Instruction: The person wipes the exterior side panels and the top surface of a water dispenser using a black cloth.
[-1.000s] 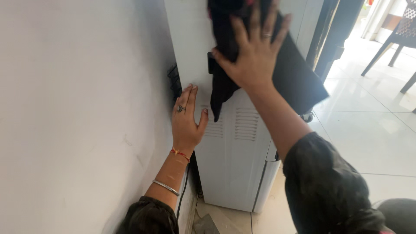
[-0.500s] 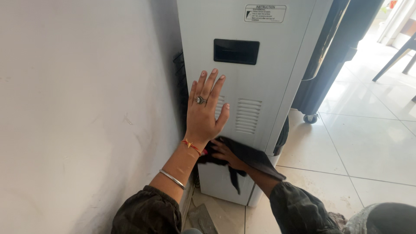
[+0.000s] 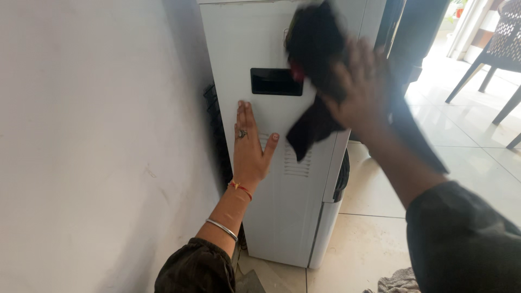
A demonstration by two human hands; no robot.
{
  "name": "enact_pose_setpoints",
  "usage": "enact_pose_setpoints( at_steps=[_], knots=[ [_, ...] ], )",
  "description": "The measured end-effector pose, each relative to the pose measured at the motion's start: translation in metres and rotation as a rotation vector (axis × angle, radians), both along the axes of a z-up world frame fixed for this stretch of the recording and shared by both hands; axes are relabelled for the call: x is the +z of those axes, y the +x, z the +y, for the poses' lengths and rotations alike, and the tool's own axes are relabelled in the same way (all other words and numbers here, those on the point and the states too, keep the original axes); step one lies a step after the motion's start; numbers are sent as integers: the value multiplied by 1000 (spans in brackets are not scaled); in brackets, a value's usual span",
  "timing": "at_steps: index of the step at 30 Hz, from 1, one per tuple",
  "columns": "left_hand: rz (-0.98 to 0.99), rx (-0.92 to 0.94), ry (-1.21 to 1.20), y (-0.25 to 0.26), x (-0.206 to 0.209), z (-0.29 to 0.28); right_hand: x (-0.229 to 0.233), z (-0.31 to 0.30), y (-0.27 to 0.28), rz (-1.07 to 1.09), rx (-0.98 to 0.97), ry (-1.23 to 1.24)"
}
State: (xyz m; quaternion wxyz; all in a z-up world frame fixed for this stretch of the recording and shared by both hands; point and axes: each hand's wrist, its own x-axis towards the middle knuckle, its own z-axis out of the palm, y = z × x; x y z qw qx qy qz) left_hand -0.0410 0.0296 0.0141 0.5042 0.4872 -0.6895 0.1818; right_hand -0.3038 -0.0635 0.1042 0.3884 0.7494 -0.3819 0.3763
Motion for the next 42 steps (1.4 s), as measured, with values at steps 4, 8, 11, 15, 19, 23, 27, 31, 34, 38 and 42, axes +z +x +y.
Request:
enact_pose_setpoints(
  at_steps=[4, 8, 11, 15, 19, 23, 27, 31, 34, 38, 42],
  knots=[
    [-13, 10, 42, 2, -8, -7, 86, 6, -4, -273, 24, 45],
    [-8, 15, -9, -1, -10, -7, 90, 8, 20, -433, 93, 65],
    [-12, 60, -1, -5, -8, -9, 53, 11, 35, -261, 65, -209],
    [54, 4, -87, -10, -8, -9, -29, 13, 59, -116, 98, -86],
    [184, -164, -243, -14, -12, -6, -123, 8, 64, 59, 60, 155],
    [111, -114, -312, -19, -16, -2, -202, 8, 63, 294, 61, 12],
    [47, -91, -368, -28, -4, -4, -195, 0, 57, 349, 70, -56],
    [82, -166, -450, -42, 37, -6, -91, 0, 50, -24, 207, -133],
    [110, -219, -561, -52, 70, -9, 16, 6, 34, -290, 235, -267],
    [85, -219, -533, -69, 117, 10, 143, 40, 0, -264, 256, 85],
    [-52, -134, -405, -74, 172, 21, 206, 55, 17, -121, 450, 502]
  ],
)
